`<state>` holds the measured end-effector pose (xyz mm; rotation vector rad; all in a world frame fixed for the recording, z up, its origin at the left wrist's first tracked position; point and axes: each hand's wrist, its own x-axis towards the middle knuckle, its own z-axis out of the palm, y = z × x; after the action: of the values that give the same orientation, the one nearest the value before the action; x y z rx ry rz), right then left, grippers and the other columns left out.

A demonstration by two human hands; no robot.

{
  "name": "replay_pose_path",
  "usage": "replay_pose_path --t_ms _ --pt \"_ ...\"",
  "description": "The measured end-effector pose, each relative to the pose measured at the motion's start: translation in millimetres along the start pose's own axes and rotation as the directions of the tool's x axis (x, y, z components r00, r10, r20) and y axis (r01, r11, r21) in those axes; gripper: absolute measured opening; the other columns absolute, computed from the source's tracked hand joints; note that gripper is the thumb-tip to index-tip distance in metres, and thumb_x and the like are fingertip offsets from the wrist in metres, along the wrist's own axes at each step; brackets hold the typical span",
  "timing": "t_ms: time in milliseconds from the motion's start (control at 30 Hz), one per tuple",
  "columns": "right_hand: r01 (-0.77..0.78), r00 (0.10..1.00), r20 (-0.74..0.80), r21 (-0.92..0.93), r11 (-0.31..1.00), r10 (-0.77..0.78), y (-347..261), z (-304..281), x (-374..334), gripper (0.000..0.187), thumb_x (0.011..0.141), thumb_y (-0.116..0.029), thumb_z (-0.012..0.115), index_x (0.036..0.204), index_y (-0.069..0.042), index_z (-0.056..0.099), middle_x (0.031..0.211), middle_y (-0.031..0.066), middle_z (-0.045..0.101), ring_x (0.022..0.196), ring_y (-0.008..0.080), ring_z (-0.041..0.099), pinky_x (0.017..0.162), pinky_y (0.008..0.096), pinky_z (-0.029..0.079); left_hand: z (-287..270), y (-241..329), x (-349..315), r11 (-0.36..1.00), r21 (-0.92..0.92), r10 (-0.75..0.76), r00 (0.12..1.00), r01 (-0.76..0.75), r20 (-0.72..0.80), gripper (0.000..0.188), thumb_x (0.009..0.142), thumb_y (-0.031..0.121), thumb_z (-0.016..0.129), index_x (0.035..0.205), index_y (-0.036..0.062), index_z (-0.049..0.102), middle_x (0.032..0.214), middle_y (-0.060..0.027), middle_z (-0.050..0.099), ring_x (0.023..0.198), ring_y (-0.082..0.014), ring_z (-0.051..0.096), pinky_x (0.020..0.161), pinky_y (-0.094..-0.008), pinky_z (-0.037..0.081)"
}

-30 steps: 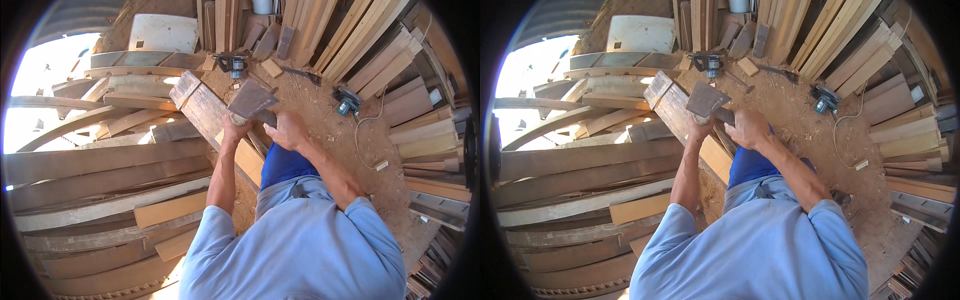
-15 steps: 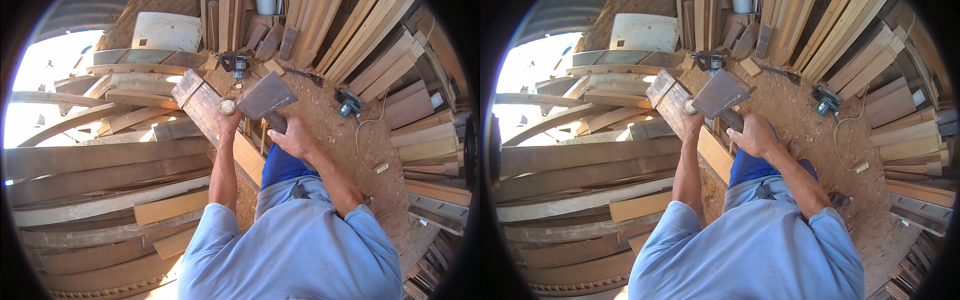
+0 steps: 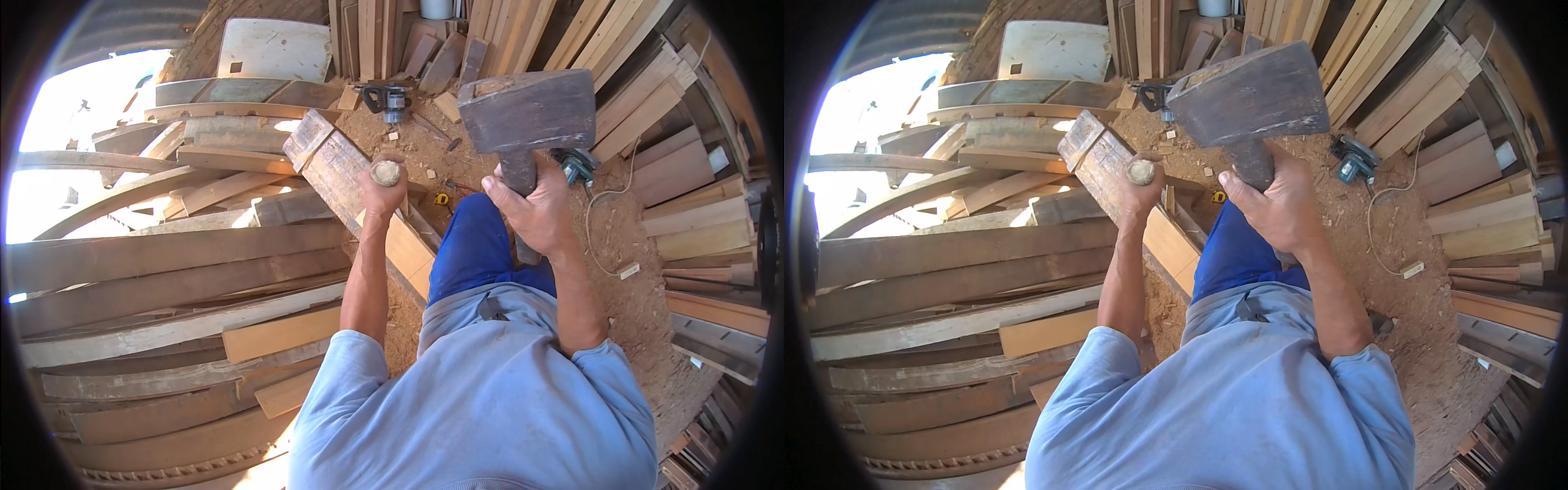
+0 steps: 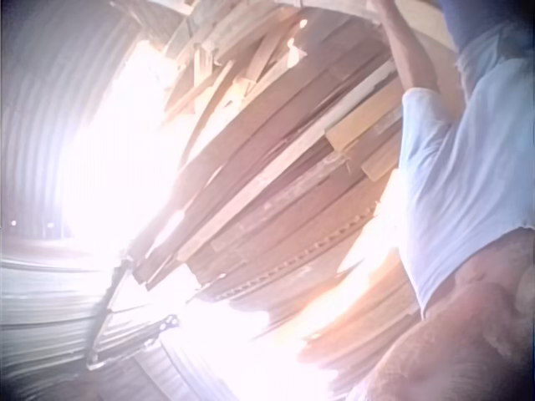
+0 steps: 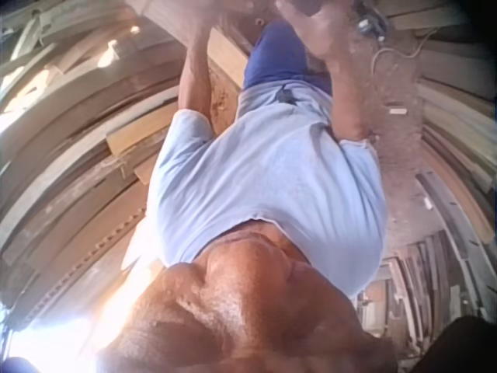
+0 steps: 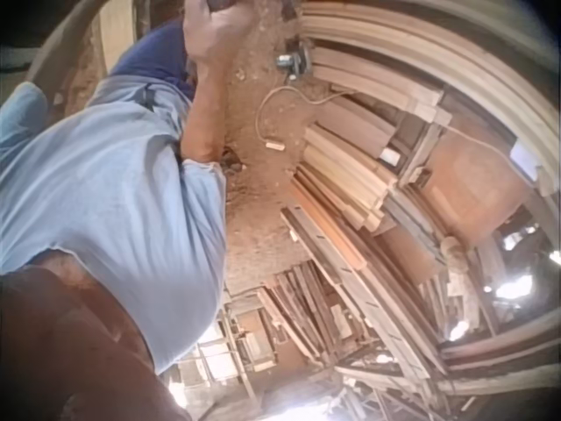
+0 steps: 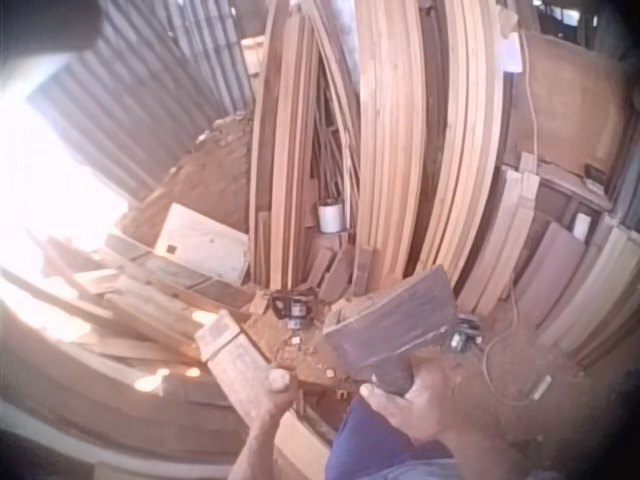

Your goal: The person shapes a wooden beam using a broadaxe, striking the wood to remove material and then rotating the beam to work on another side.

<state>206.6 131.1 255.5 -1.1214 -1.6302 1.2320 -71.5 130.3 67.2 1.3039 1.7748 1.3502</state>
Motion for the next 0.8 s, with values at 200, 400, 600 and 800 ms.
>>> replay_pose_path --t_ms 200,400,600,800 --pt "0.008 0.999 -0.049 -0.008 1.000 -0.008 -2 12 3 0.017 0.088 -0.013 0.074 0.092 0.001 0.066 0.076 0.0052 0.067 0.069 0.0109 0.059 0.065 0.0317 0.050 11 20 -9 0.993 0.112 0.017 0.996 -0.026 0.088 0.010 0.079 0.007 0.069 0.089 0.0057 0.072 0.079 -0.0058 0.071 0.076 -0.0124 0.067 0.073 -0.0290 0.053" --pt "0.054 0.998 0.013 0.039 0.998 -0.055 3 27 5 0.014 0.088 -0.011 0.074 0.091 0.001 0.066 0.075 0.0063 0.068 0.070 0.0114 0.062 0.065 0.0326 0.051 6 15 -8 0.998 0.057 0.013 0.998 -0.017 0.068 0.010 0.079 0.008 0.070 0.089 0.0052 0.071 0.080 -0.0066 0.071 0.075 -0.0132 0.067 0.073 -0.0306 0.054" --pt "0.065 0.998 0.006 -0.056 0.996 -0.064 24 47 12 0.015 0.089 -0.015 0.073 0.088 -0.002 0.066 0.073 0.0066 0.066 0.068 0.0147 0.061 0.064 0.0343 0.050 11 24 -15 0.992 0.112 0.036 0.991 -0.051 0.132 0.013 0.079 0.009 0.072 0.091 0.0046 0.072 0.082 -0.0089 0.072 0.078 -0.0176 0.070 0.074 -0.0316 0.054" --pt "0.006 0.904 0.340 -0.620 0.785 0.261 83 57 16 0.032 0.083 -0.029 0.068 0.096 0.000 0.069 0.087 0.0267 0.070 0.085 0.0473 0.066 0.075 0.0507 0.052 8 11 -28 0.963 0.220 0.124 0.980 -0.157 0.155 0.020 0.073 0.008 0.076 0.092 0.0031 0.071 0.084 -0.0094 0.074 0.077 -0.0175 0.070 0.074 -0.0318 0.055"
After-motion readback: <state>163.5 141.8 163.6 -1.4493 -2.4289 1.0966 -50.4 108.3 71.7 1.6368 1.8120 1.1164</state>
